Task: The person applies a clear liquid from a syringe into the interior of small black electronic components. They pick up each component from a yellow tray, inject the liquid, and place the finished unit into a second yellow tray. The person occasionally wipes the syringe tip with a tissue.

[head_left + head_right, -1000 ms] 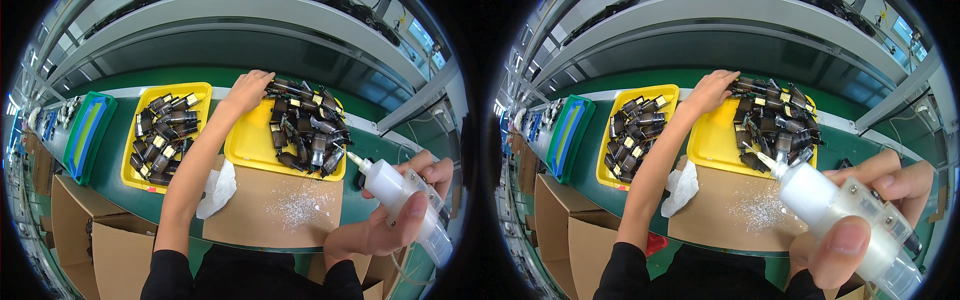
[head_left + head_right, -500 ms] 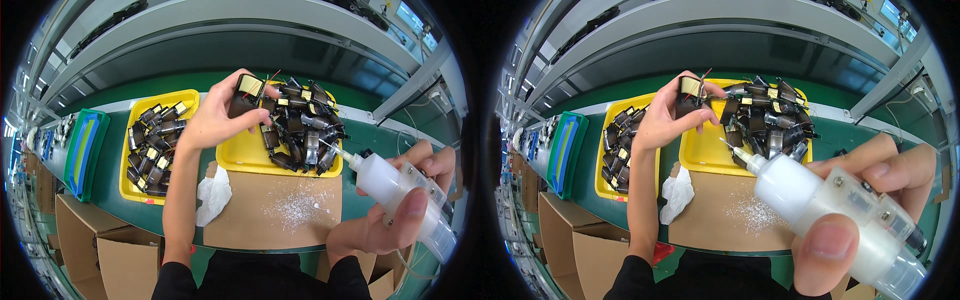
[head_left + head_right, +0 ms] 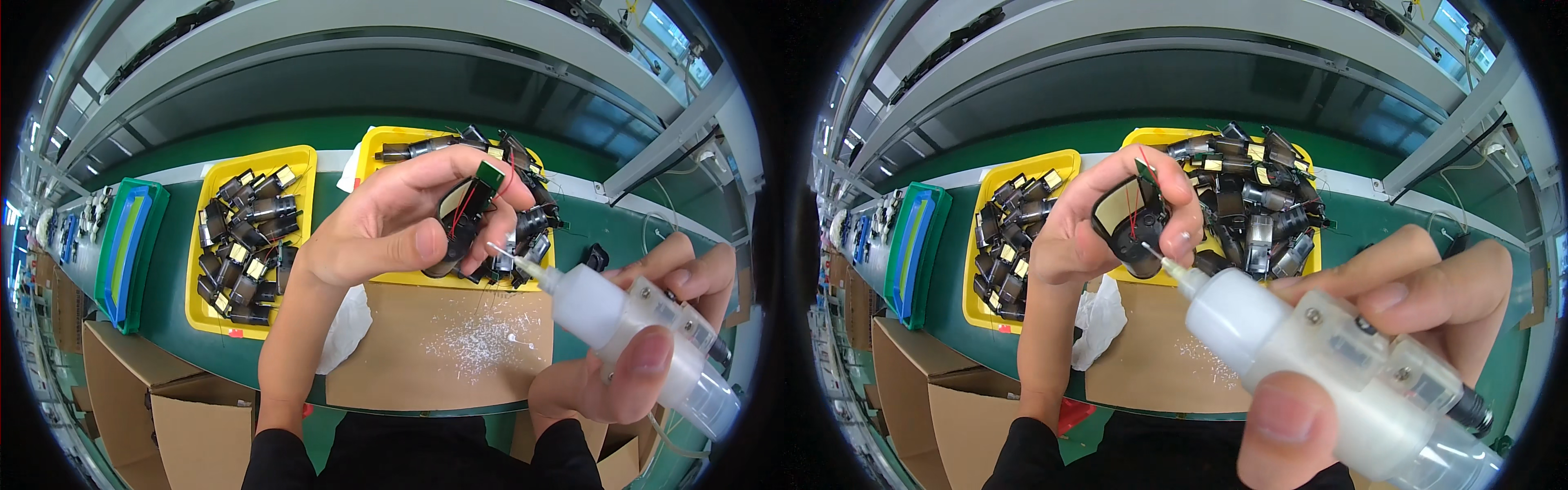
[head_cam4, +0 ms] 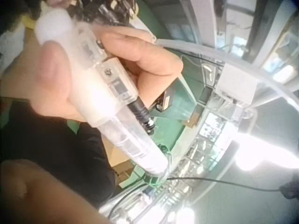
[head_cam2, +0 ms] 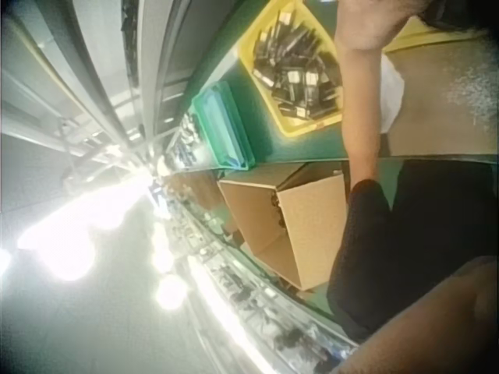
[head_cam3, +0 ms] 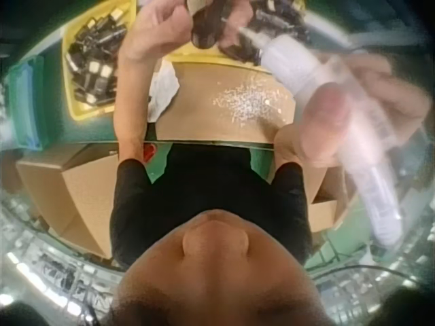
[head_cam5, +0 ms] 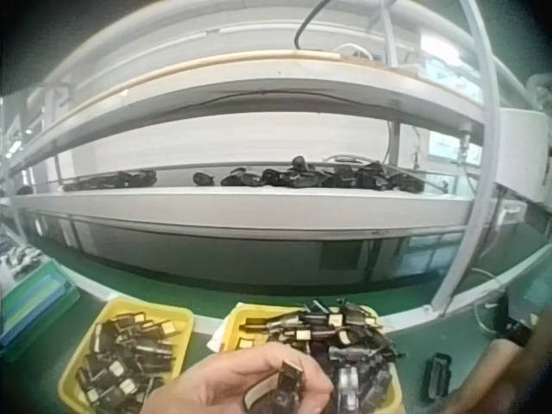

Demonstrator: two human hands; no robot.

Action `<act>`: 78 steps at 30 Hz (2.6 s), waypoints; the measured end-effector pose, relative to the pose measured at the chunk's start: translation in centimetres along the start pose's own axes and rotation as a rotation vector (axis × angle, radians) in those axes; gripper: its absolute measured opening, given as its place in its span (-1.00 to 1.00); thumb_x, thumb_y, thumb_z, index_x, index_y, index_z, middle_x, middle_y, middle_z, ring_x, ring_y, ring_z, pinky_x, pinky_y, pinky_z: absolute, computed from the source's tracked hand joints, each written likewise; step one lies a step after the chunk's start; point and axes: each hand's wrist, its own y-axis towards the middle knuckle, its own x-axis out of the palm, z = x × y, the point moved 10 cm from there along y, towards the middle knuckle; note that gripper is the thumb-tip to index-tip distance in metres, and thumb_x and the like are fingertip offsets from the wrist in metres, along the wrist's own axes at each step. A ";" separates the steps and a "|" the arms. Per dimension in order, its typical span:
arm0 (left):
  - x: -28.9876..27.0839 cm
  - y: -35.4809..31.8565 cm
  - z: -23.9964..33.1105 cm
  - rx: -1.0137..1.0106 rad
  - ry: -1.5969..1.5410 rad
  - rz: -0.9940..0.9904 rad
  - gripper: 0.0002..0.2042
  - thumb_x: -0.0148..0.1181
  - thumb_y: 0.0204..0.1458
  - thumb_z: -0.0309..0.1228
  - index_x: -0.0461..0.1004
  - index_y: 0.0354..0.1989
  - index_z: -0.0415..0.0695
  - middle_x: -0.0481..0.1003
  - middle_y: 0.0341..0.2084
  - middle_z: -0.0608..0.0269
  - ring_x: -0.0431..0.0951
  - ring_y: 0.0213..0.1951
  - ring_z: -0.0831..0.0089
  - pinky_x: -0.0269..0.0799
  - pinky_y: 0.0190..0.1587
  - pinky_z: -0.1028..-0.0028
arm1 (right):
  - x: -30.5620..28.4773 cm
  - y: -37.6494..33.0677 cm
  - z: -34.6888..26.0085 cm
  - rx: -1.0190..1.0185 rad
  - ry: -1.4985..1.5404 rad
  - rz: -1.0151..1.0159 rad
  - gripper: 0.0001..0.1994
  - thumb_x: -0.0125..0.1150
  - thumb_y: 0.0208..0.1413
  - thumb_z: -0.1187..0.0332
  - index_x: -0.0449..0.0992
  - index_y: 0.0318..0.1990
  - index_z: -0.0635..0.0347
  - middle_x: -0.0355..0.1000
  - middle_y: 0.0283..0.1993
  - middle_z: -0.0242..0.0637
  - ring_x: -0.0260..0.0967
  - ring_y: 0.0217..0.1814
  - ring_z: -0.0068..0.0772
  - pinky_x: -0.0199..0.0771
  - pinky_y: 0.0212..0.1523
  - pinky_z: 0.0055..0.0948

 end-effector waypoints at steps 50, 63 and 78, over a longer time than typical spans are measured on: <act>0.4 -0.7 1.1 0.048 -0.054 0.088 -0.32 0.44 -0.45 -0.07 0.31 -0.26 -0.36 0.43 -0.51 0.06 0.40 -0.50 0.42 0.28 -0.45 0.50 | 1.2 -1.1 0.5 0.001 -0.017 -0.105 -0.44 0.34 -0.31 0.03 0.11 -0.37 0.16 0.26 -0.61 -0.26 0.11 -0.64 -0.61 0.13 -0.53 -0.73; 0.4 -0.8 1.3 0.087 -0.074 0.071 -0.35 0.48 -0.48 -0.13 0.32 -0.30 -0.36 0.42 -0.54 0.05 0.39 -0.53 0.41 0.28 -0.46 0.50 | 1.0 -1.1 0.4 -0.015 0.024 -0.116 -0.43 0.37 -0.32 0.05 0.11 -0.36 0.17 0.24 -0.61 -0.25 0.13 -0.65 -0.60 0.15 -0.54 -0.75; 0.7 -0.9 1.5 0.103 -0.056 0.029 -0.36 0.48 -0.45 -0.13 0.31 -0.32 -0.37 0.41 -0.57 0.01 0.39 -0.54 0.38 0.28 -0.51 0.52 | 1.3 -0.9 0.1 -0.030 0.019 -0.189 -0.44 0.34 -0.31 0.07 0.10 -0.36 0.20 0.21 -0.63 -0.25 0.10 -0.67 -0.60 0.15 -0.61 -0.75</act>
